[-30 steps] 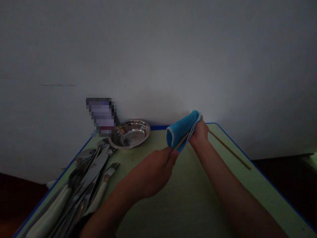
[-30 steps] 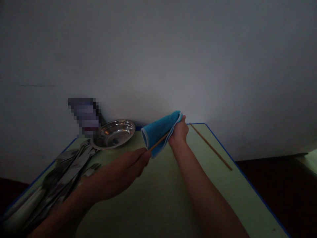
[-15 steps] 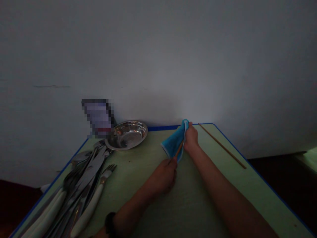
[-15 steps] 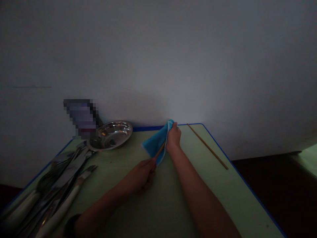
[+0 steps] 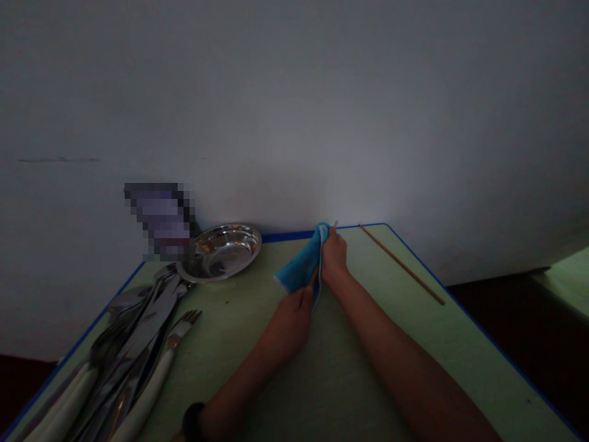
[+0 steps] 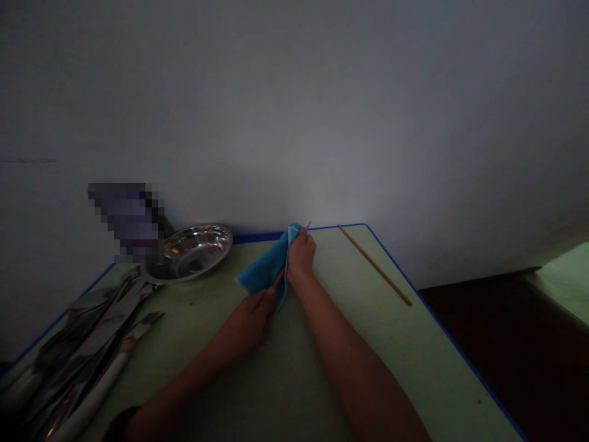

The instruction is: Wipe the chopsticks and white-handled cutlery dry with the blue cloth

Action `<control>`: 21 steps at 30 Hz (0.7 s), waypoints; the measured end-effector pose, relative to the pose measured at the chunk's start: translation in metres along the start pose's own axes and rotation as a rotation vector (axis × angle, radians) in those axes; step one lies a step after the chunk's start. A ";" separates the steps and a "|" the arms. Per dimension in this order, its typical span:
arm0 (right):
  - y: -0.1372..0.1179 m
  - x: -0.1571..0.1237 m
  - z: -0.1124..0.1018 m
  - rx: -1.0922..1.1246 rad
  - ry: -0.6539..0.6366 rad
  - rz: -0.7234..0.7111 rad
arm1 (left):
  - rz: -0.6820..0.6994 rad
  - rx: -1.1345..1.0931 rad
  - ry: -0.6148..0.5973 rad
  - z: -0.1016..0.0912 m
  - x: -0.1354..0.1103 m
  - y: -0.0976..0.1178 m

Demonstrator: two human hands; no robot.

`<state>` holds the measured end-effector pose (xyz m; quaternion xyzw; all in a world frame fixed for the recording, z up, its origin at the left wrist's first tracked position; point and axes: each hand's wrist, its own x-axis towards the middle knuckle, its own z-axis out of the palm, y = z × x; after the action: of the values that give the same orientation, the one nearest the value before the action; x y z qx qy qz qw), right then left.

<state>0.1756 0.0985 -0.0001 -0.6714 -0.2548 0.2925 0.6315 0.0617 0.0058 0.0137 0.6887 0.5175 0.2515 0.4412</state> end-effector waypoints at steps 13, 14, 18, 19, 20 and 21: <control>0.005 0.008 -0.017 -0.286 0.037 -0.050 | -0.011 0.293 -0.113 -0.001 0.003 0.004; 0.005 0.005 -0.016 -0.301 0.027 -0.059 | -0.011 0.296 -0.113 0.000 0.002 0.004; 0.005 0.006 -0.009 -0.349 0.007 -0.051 | -0.005 0.297 -0.092 0.001 -0.001 0.002; 0.005 0.009 -0.007 -0.358 0.008 -0.043 | -0.004 0.292 -0.088 0.001 -0.002 0.001; 0.004 0.013 -0.004 -0.366 0.010 -0.033 | -0.002 0.284 -0.086 0.001 -0.003 0.001; 0.003 0.017 -0.002 -0.372 0.011 -0.027 | 0.000 0.274 -0.083 0.001 -0.003 0.000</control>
<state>0.1888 0.1094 -0.0047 -0.7747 -0.3099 0.2281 0.5019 0.0614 0.0023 0.0138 0.7523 0.5282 0.1496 0.3642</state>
